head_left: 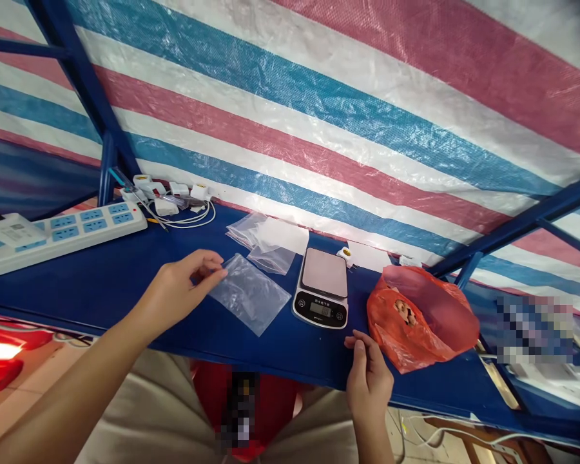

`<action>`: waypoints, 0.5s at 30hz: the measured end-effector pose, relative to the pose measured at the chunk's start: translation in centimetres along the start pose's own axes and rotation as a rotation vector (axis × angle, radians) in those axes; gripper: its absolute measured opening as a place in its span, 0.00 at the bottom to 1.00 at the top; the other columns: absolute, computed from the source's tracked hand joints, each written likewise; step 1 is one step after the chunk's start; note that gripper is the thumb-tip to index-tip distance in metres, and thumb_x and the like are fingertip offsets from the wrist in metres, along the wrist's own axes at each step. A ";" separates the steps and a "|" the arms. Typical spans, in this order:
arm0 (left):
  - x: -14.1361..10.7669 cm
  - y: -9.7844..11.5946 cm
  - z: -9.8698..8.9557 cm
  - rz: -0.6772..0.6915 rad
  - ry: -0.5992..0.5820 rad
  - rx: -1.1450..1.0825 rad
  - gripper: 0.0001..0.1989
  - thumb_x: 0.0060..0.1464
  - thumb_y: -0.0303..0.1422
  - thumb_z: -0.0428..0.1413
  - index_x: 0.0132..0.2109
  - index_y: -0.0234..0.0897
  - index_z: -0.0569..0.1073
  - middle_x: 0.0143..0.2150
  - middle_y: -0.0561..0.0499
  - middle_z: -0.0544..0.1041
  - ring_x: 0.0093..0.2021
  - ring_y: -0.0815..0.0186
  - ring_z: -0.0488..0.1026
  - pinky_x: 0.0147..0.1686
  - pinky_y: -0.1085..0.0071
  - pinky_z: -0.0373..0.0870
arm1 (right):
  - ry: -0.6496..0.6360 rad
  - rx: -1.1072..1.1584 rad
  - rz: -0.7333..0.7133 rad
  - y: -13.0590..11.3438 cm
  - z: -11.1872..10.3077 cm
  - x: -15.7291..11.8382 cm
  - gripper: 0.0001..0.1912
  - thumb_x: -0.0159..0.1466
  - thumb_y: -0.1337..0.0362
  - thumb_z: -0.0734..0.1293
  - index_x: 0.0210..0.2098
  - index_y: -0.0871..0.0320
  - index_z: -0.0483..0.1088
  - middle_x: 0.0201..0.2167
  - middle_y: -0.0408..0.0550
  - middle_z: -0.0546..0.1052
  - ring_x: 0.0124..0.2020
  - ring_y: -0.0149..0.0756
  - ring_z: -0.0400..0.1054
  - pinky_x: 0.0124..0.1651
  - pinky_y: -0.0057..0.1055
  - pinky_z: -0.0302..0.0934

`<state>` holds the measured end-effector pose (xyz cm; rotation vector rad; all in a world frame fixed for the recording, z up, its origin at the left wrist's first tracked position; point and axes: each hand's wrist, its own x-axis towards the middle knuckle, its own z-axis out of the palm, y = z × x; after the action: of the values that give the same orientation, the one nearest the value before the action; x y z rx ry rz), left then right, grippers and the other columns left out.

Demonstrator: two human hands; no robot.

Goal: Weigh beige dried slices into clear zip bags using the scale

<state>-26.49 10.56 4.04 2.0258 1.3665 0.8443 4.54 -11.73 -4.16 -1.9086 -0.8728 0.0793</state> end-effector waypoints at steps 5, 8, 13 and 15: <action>7.6 2.5 0.7 0.039 -0.061 -0.087 0.19 0.54 0.47 0.60 0.46 0.39 0.72 0.35 0.51 0.82 0.35 0.64 0.77 0.41 0.68 0.73 | 0.031 -0.017 -0.004 -1.2 0.3 -0.3 0.25 0.73 0.45 0.61 0.48 0.59 0.77 0.39 0.54 0.84 0.42 0.46 0.80 0.47 0.38 0.69; 12.7 3.9 1.8 -0.007 -0.043 0.020 0.15 0.49 0.40 0.62 0.42 0.39 0.73 0.37 0.50 0.83 0.38 0.61 0.78 0.45 0.66 0.74 | 0.026 -0.028 -0.011 -0.9 0.3 -0.2 0.25 0.73 0.45 0.61 0.48 0.59 0.77 0.39 0.53 0.84 0.42 0.45 0.80 0.48 0.37 0.69; 18.4 4.4 4.0 -0.169 0.073 0.078 0.12 0.42 0.32 0.62 0.38 0.38 0.74 0.35 0.48 0.83 0.42 0.57 0.80 0.49 0.64 0.75 | -0.003 -0.037 -0.006 0.6 0.2 0.2 0.25 0.71 0.43 0.62 0.47 0.58 0.78 0.38 0.53 0.85 0.40 0.45 0.82 0.44 0.35 0.71; 19.3 3.9 4.9 -0.216 0.081 0.067 0.12 0.41 0.30 0.61 0.37 0.38 0.75 0.30 0.49 0.81 0.39 0.57 0.80 0.47 0.65 0.75 | -0.001 -0.044 -0.004 0.7 0.3 0.3 0.25 0.71 0.44 0.62 0.47 0.58 0.78 0.38 0.53 0.85 0.41 0.45 0.82 0.44 0.35 0.71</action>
<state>-14.95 26.88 7.40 1.8673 1.6442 0.8001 5.05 -11.49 -4.79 -1.9477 -0.8849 0.0589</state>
